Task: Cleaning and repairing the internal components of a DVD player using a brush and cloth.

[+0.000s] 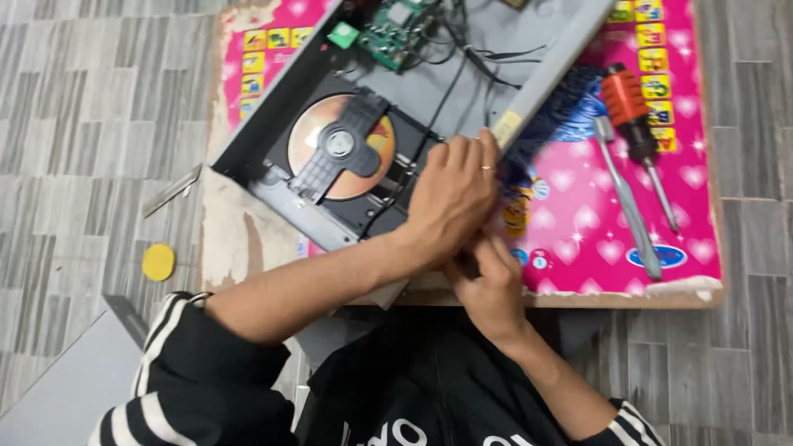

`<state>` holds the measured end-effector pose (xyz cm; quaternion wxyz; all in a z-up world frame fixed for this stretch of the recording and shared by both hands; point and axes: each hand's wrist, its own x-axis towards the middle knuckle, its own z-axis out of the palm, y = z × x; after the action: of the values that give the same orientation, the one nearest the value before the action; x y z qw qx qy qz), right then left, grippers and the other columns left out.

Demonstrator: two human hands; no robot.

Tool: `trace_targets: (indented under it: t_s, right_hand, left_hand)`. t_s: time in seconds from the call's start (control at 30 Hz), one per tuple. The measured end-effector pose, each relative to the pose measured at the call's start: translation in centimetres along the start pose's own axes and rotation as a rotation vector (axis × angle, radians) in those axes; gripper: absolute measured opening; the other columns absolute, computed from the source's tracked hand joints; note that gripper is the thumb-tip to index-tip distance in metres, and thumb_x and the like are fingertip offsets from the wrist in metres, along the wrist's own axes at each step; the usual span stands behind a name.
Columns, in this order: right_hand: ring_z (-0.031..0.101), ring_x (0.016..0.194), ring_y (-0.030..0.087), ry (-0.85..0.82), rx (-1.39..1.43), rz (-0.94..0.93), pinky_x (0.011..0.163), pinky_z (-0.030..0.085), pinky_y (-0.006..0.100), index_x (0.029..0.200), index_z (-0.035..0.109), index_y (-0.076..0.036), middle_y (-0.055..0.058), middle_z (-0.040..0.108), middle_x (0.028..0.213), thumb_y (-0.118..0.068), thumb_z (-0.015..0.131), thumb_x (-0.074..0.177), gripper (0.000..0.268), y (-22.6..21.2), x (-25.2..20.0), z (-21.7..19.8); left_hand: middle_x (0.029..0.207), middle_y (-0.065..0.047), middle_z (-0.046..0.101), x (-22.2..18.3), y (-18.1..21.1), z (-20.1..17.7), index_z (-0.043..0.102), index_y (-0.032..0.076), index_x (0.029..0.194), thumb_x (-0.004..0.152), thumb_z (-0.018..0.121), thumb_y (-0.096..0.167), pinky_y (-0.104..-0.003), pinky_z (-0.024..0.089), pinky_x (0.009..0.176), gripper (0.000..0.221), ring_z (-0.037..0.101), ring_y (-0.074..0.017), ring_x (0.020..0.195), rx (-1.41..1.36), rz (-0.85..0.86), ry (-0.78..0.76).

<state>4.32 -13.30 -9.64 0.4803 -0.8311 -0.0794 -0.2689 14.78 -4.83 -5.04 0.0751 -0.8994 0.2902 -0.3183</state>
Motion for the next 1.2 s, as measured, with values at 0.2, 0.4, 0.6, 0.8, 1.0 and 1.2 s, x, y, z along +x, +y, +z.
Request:
trace_targets:
  t_s: [0.2,0.4,0.6,0.8,1.0,1.2]
  right_hand:
    - [0.068,0.083,0.035,0.042,-0.029,-0.077,0.071,0.056,0.042,0.088,0.064,-0.008,0.008,0.059,0.083,-0.003,0.086,0.076,0.025,0.1,1.8,0.0]
    - [0.069,0.087,0.03,0.038,0.032,-0.146,0.081,0.056,0.035,0.09,0.066,-0.008,0.004,0.063,0.087,0.006,0.079,0.083,0.02,2.2,5.2,-0.8]
    - [0.066,0.096,0.046,0.019,0.088,-0.093,0.084,0.056,0.051,0.092,0.062,0.003,0.02,0.062,0.097,0.019,0.07,0.067,0.03,-1.1,2.0,2.6]
    - [0.069,0.093,0.032,0.118,0.22,-0.061,0.081,0.056,0.041,0.099,0.063,-0.006,0.009,0.061,0.097,0.017,0.068,0.078,0.032,-3.8,2.9,3.1]
    - [0.066,0.091,0.03,0.231,0.092,-0.283,0.076,0.055,0.04,0.089,0.065,-0.005,0.01,0.061,0.102,0.015,0.069,0.083,0.02,-5.9,6.3,2.6]
    - [0.07,0.1,0.032,0.301,0.097,-0.475,0.088,0.061,0.043,0.106,0.073,0.0,0.017,0.066,0.118,0.0,0.075,0.089,0.017,-7.6,4.8,5.2]
  left_hand:
    - [0.097,-0.017,0.065,0.1,-1.6,0.3,0.055,-0.013,0.131,0.08,0.076,0.032,-0.04,0.049,0.073,0.071,0.06,-0.0325,0.093,-0.141,0.09,-0.083]
    - [0.09,-0.016,0.064,-1.8,-4.1,-1.2,0.05,-0.009,0.135,0.083,0.076,0.035,-0.042,0.049,0.073,0.073,0.06,-0.0344,0.087,-0.312,0.1,-0.207]
    - [0.083,-0.017,0.067,-3.4,-7.4,-2.7,0.069,-0.003,0.118,0.082,0.079,0.036,-0.045,0.053,0.071,0.054,0.063,-0.0363,0.086,-0.551,-0.047,-0.298]
    - [0.076,-0.011,0.062,-3.2,-10.2,-4.4,0.074,0.013,0.094,0.079,0.08,0.053,-0.048,0.054,0.065,0.043,0.065,-0.0358,0.074,-0.559,-0.279,-0.388]
    - [0.064,-0.013,0.06,-1.1,-12.3,-8.6,0.07,0.008,0.084,0.08,0.083,0.048,-0.047,0.053,0.063,0.042,0.067,-0.0392,0.067,-0.714,-0.427,-0.44]
    - [0.06,-0.011,0.059,-1.0,-14.2,-10.2,0.066,0.007,0.083,0.085,0.083,0.044,-0.046,0.046,0.057,0.041,0.064,-0.0348,0.062,-0.763,-0.356,-0.304]
